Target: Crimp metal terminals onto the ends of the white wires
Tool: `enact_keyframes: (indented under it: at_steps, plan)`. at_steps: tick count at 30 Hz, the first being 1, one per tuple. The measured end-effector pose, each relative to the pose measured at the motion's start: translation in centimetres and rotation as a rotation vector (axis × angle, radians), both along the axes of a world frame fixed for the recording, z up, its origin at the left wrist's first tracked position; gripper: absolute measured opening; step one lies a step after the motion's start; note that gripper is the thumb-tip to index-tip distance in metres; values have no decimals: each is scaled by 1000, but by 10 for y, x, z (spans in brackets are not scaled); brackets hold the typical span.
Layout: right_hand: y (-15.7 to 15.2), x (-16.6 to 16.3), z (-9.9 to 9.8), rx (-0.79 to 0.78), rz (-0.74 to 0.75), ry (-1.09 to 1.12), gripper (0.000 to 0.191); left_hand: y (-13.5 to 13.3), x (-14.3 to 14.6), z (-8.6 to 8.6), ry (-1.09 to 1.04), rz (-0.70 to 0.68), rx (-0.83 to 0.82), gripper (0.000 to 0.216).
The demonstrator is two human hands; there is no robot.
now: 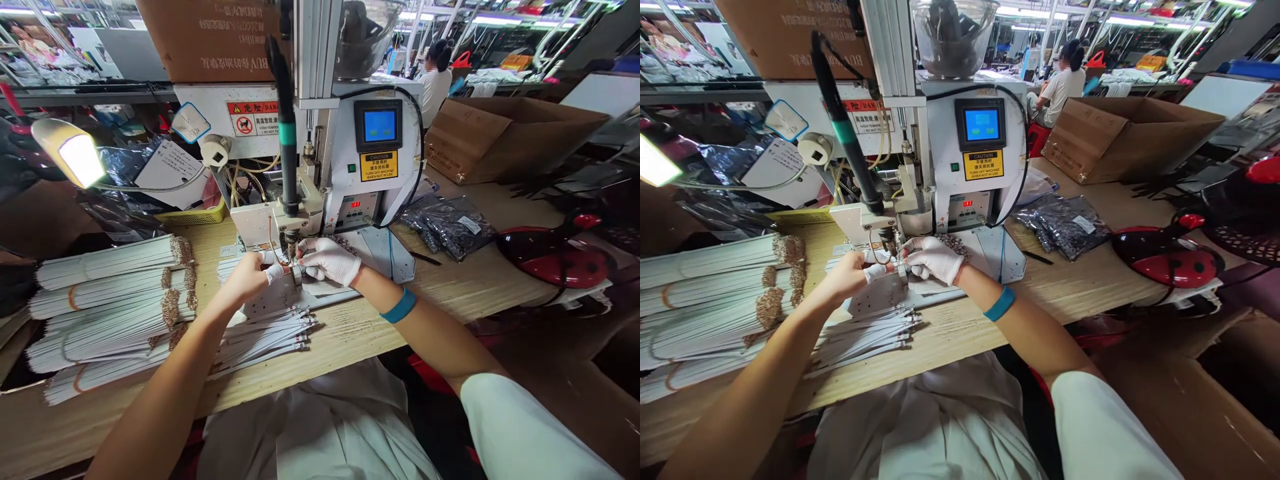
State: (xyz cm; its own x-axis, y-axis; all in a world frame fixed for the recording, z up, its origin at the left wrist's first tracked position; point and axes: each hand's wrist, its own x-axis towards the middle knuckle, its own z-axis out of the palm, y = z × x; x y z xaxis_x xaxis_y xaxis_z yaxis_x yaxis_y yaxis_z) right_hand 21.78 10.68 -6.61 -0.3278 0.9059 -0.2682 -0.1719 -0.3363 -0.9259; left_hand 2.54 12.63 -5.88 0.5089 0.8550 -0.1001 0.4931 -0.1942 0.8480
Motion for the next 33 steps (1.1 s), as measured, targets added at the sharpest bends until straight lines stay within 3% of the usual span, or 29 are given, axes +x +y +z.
enact_keyframes:
  at_steps: [18,23,28,33]
  plan:
    - [0,-1,0,3,12,-21,21,3,0,4,17,-28,-36,28]
    - [0,21,14,142,64,-248,16,0,-8,12,23,-79,-13,28]
    - [3,43,12,124,179,-425,17,-14,-15,17,160,-165,-44,26]
    - [-3,31,14,275,86,-563,20,-20,-15,17,27,-216,-98,23]
